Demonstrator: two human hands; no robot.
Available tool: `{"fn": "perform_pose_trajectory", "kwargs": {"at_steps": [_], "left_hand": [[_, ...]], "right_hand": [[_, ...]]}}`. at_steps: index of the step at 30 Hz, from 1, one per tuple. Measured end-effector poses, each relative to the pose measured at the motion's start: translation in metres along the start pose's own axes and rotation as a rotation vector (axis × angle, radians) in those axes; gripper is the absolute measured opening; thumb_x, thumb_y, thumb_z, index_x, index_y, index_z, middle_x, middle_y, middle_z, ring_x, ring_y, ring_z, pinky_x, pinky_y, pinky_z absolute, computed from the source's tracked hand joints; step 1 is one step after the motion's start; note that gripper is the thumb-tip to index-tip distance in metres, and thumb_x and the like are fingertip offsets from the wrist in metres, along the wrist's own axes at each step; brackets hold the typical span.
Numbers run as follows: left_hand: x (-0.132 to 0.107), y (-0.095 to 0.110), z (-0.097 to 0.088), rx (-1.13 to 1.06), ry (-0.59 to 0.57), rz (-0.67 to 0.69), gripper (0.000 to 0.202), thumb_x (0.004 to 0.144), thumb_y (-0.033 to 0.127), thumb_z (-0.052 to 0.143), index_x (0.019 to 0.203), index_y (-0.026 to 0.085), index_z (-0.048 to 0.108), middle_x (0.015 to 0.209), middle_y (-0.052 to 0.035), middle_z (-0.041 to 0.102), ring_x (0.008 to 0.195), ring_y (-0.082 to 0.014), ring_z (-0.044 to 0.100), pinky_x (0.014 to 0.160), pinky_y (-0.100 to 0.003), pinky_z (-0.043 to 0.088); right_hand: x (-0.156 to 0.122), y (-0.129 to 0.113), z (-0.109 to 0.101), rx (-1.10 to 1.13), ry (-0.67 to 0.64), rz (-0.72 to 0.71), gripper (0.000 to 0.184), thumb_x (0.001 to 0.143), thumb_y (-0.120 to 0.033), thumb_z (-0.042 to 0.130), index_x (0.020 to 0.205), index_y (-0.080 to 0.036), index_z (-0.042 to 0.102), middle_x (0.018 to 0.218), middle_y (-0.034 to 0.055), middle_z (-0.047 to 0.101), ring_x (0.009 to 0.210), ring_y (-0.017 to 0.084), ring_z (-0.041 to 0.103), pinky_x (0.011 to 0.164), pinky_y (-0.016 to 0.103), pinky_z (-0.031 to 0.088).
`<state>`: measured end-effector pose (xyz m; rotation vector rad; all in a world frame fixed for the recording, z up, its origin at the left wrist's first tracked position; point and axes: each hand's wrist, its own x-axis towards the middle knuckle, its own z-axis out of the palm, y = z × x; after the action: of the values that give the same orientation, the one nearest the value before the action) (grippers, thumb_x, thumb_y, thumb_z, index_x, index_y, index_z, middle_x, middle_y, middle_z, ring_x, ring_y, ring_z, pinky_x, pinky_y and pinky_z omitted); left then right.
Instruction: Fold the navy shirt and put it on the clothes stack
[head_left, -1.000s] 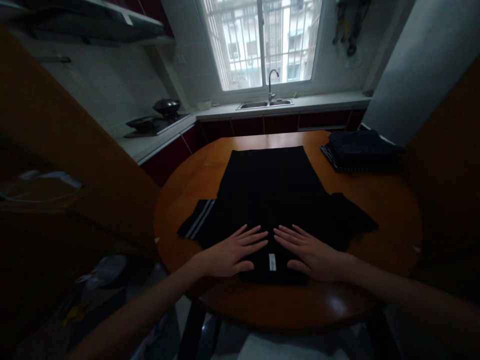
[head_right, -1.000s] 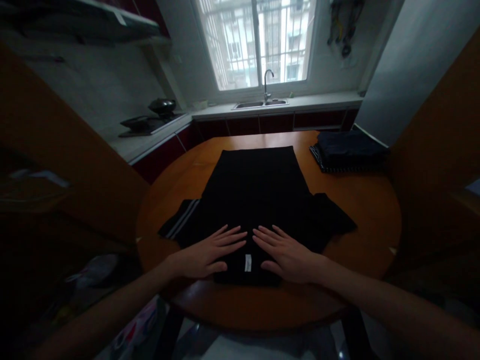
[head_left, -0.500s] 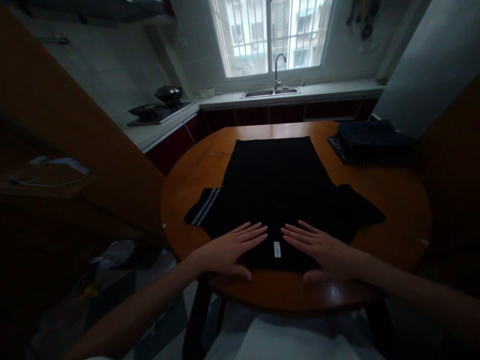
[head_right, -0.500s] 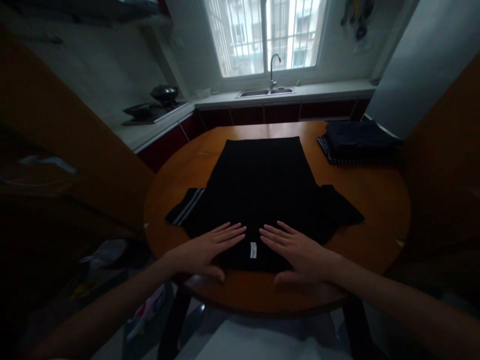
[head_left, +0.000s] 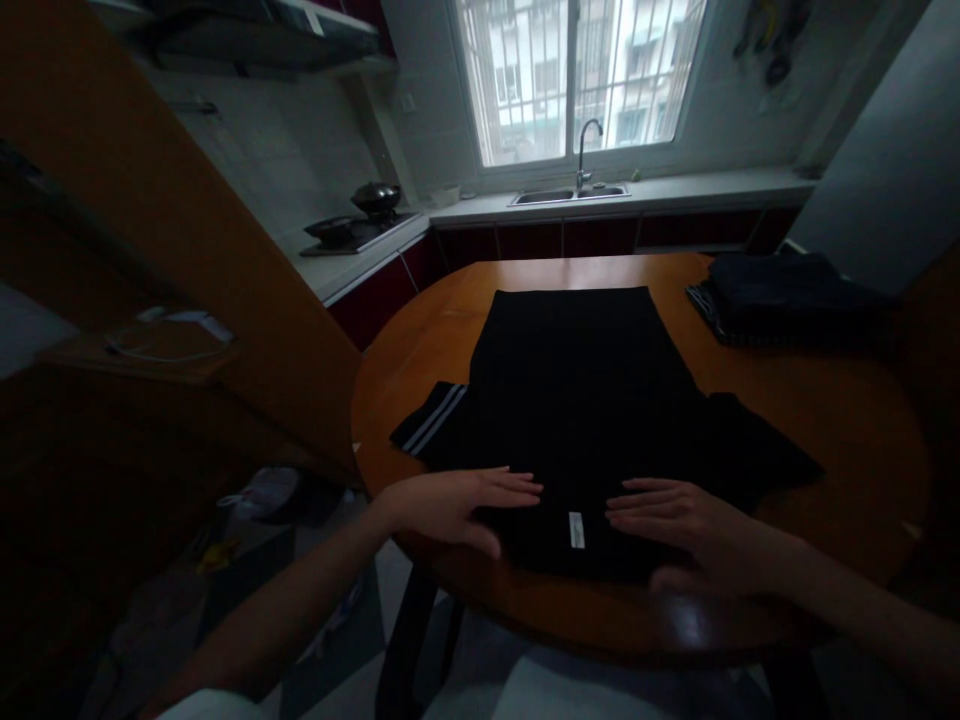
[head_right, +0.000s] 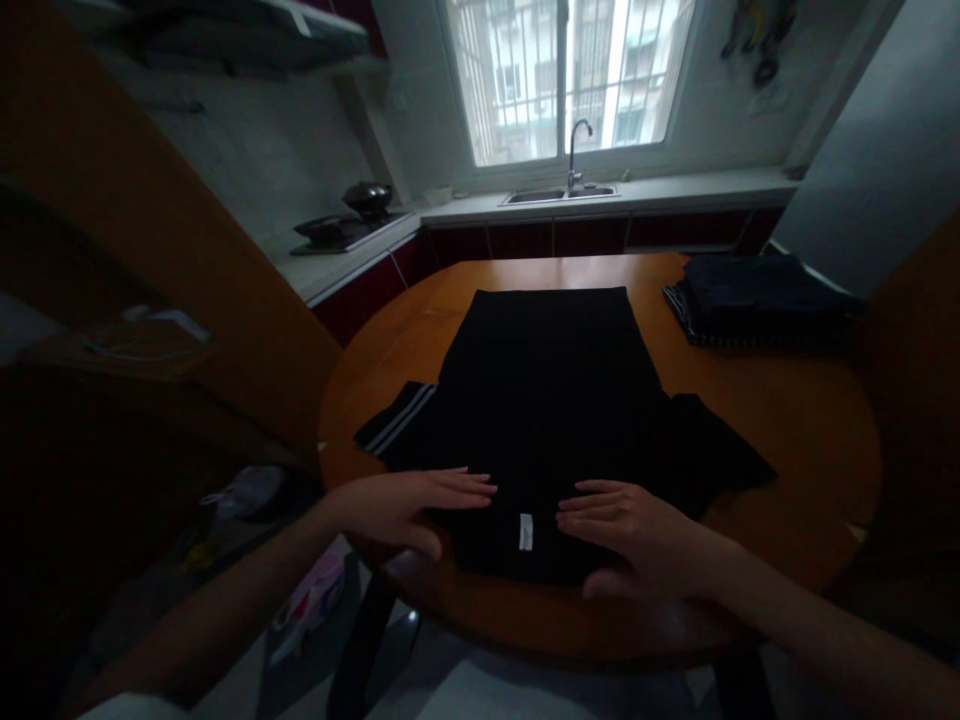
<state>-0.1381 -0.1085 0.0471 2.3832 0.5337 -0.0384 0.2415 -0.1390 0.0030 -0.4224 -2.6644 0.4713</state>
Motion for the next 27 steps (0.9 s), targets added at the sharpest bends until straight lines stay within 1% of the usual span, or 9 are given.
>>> {"fn": "perform_pose_trajectory", "kwargs": {"at_steps": [1, 5, 7, 10, 13, 17, 20, 23, 27], "left_hand": [[-0.004, -0.01, -0.013, -0.008, 0.065, -0.051, 0.062, 0.099, 0.047, 0.058, 0.156, 0.032, 0.038, 0.16, -0.004, 0.042, 0.149, -0.0251, 0.036, 0.125, -0.044, 0.025], [-0.007, -0.073, -0.053, 0.224, 0.599, -0.451, 0.046, 0.104, 0.039, 0.044, 0.146, 0.023, 0.052, 0.15, -0.009, 0.053, 0.138, -0.0253, 0.049, 0.119, -0.043, 0.033], [-0.004, -0.105, -0.058, 0.349, 0.704, -0.656, 0.041, 0.1, 0.035, 0.049, 0.137, 0.019, 0.059, 0.14, -0.0124, 0.058, 0.13, -0.0267, 0.053, 0.114, -0.041, 0.038], [-0.006, -0.136, -0.052, 0.434, 0.739, -0.839, 0.026, 0.097, 0.03, 0.051, 0.113, 0.019, 0.068, 0.117, -0.0122, 0.066, 0.114, -0.0265, 0.06, 0.102, -0.04, 0.046], [-0.022, -0.148, -0.049, 0.372, 0.708, -0.918, 0.02, 0.096, 0.027, 0.05, 0.1, 0.021, 0.068, 0.104, -0.0097, 0.069, 0.1, -0.0241, 0.064, 0.09, -0.035, 0.051], [-0.035, -0.156, -0.077, 0.279, 0.555, -0.949, 0.02, 0.093, 0.033, 0.054, 0.094, 0.022, 0.07, 0.092, -0.0077, 0.074, 0.09, -0.0245, 0.069, 0.082, -0.033, 0.052], [-0.003, -0.165, -0.11, 0.322, 0.572, -0.874, 0.032, 0.096, 0.037, 0.049, 0.113, 0.021, 0.07, 0.118, -0.0121, 0.071, 0.115, -0.0277, 0.065, 0.099, -0.036, 0.047], [0.064, -0.18, -0.133, 0.399, 0.532, -0.695, 0.051, 0.1, 0.039, 0.044, 0.146, 0.018, 0.051, 0.157, -0.0121, 0.044, 0.147, -0.0257, 0.037, 0.119, -0.037, 0.03], [0.149, -0.209, -0.148, 0.421, 0.407, -0.681, 0.059, 0.104, 0.042, 0.032, 0.158, 0.019, 0.031, 0.169, -0.0096, 0.019, 0.156, -0.0259, 0.012, 0.124, -0.048, 0.016]], "right_hand": [[0.005, 0.002, -0.007, 0.02, -0.001, 0.04, 0.053, 0.092, -0.043, 0.068, 0.138, -0.018, 0.062, 0.129, 0.0138, 0.07, 0.123, 0.027, 0.065, 0.112, 0.046, 0.047], [0.036, 0.039, -0.026, -0.073, 0.153, 0.276, 0.037, 0.1, -0.035, 0.053, 0.133, -0.022, 0.066, 0.136, 0.0112, 0.066, 0.129, 0.025, 0.06, 0.111, 0.046, 0.048], [0.049, 0.07, -0.028, -0.158, 0.189, 0.389, 0.042, 0.102, -0.037, 0.048, 0.137, -0.021, 0.062, 0.141, 0.0119, 0.063, 0.136, 0.027, 0.053, 0.114, 0.05, 0.043], [0.053, 0.121, -0.026, -0.257, 0.142, 0.579, 0.052, 0.1, -0.042, 0.046, 0.144, -0.017, 0.055, 0.152, 0.0153, 0.051, 0.146, 0.03, 0.041, 0.117, 0.057, 0.036], [0.036, 0.161, -0.021, -0.339, 0.05, 0.81, 0.059, 0.098, -0.044, 0.046, 0.149, -0.014, 0.049, 0.159, 0.0176, 0.04, 0.15, 0.034, 0.031, 0.117, 0.061, 0.032], [0.022, 0.196, -0.019, -0.381, -0.026, 0.962, 0.064, 0.096, -0.047, 0.045, 0.149, -0.011, 0.049, 0.159, 0.0215, 0.038, 0.149, 0.038, 0.033, 0.115, 0.06, 0.033], [0.039, 0.219, -0.027, -0.372, 0.002, 1.001, 0.066, 0.098, -0.049, 0.041, 0.151, -0.009, 0.046, 0.16, 0.0224, 0.036, 0.149, 0.035, 0.033, 0.117, 0.052, 0.033], [0.074, 0.245, -0.038, -0.383, 0.041, 1.125, 0.066, 0.102, -0.047, 0.035, 0.155, -0.008, 0.038, 0.164, 0.0221, 0.028, 0.153, 0.033, 0.024, 0.119, 0.053, 0.027], [0.109, 0.28, -0.045, -0.367, 0.09, 1.233, 0.069, 0.104, -0.051, 0.029, 0.158, -0.008, 0.03, 0.168, 0.0202, 0.018, 0.155, 0.032, 0.012, 0.121, 0.055, 0.017]]}}
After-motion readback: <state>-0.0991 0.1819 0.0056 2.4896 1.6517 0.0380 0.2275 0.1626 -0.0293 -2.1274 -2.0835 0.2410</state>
